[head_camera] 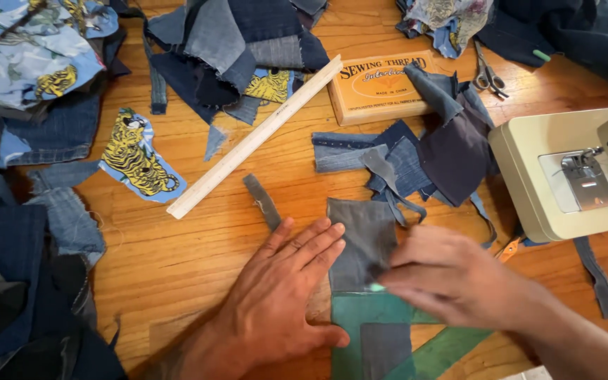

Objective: The person cuts a piece of denim fabric with scissors, measures and marks it with a ruler and chalk, then uses a set square to mark a right angle. They trim the marked edge and fold the fabric, preparing it for sewing.

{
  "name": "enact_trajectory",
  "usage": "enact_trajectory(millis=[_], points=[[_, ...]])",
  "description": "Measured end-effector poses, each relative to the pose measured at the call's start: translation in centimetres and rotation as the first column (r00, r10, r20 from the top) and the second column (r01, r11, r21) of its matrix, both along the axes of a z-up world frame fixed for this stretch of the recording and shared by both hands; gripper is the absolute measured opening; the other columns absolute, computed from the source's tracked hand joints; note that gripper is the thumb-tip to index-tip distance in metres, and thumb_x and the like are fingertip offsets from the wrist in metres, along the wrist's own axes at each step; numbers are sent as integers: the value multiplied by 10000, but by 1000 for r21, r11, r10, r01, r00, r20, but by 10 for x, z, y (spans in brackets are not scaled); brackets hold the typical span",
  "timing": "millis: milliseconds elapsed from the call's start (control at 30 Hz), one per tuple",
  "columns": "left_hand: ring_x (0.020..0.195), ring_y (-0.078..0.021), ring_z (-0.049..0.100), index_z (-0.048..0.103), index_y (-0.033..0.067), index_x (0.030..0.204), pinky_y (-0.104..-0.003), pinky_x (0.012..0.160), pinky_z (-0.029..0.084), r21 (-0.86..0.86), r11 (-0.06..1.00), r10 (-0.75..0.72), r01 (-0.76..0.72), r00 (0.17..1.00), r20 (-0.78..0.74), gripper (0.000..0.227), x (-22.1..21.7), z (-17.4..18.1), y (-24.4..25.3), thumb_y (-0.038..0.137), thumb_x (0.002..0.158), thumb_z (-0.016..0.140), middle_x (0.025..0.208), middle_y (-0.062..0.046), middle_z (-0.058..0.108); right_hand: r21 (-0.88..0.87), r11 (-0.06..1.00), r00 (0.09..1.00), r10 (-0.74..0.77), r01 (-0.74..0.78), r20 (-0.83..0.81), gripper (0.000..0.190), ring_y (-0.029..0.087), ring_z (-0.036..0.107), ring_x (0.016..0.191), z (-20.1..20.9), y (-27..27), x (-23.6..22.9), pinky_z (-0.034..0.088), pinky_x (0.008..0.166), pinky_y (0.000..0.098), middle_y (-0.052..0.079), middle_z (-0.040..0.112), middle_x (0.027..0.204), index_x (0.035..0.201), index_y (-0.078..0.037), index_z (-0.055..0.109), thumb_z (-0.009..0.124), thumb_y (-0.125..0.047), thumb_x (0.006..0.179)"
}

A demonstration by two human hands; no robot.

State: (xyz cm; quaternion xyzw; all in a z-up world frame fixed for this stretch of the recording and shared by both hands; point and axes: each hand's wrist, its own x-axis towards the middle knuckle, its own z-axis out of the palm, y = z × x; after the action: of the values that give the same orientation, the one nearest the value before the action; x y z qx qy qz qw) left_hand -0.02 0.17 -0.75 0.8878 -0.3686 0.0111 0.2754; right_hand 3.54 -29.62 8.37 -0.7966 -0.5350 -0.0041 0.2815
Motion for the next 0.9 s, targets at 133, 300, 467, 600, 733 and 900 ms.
enact_trajectory(millis=[133,300,467,600,733,900], points=[[1743,-284,349,567,30,1683,-562,1415,128,6,1000,-4,4,1000,0,1307,0,2,1,884,745,879,1857,-124,467,51,998,999,23,-25,40,209,325,652,855,-8,30,2,523,753,472,122,729,1118,1218,-9,801,711,-182,1140],[1753,-273,327,559,32,1689,-555,1425,111,2,1000,1,-1,1000,1,1324,0,1,0,867,723,909,1858,-112,467,38,999,996,36,-39,77,188,325,622,845,-18,38,2,458,714,450,115,717,1114,1174,-27,808,699,-178,1156],[1749,-280,336,563,26,1685,-555,1421,123,4,1000,-1,1,1000,-1,1326,0,2,0,878,725,897,1856,-114,471,39,998,997,56,-58,60,205,320,612,832,-21,39,3,481,720,444,111,725,1115,1192,-21,807,672,-174,1167],[1737,-286,362,578,32,1675,-566,1414,141,-1,1000,8,-8,1000,0,1308,-1,2,-1,847,717,941,1852,-120,479,-30,998,994,58,-56,97,221,320,618,846,-14,32,1,471,722,449,78,723,1106,1205,-43,807,641,-188,1185],[1732,-282,370,575,38,1675,-558,1411,140,-14,1000,11,-11,1000,-8,1331,-1,2,-1,817,680,992,1853,-113,480,-19,997,994,77,-76,83,194,319,630,842,-5,11,-2,536,769,446,94,714,1070,1184,-6,807,663,-134,1158],[1746,-274,350,558,42,1698,-565,1405,143,-42,999,12,-13,1000,-22,1347,-1,5,1,772,680,1052,1863,-100,473,-86,996,998,-4,9,56,159,256,668,888,-6,-38,-13,542,786,420,48,757,1119,1198,-45,800,725,-169,1131]])
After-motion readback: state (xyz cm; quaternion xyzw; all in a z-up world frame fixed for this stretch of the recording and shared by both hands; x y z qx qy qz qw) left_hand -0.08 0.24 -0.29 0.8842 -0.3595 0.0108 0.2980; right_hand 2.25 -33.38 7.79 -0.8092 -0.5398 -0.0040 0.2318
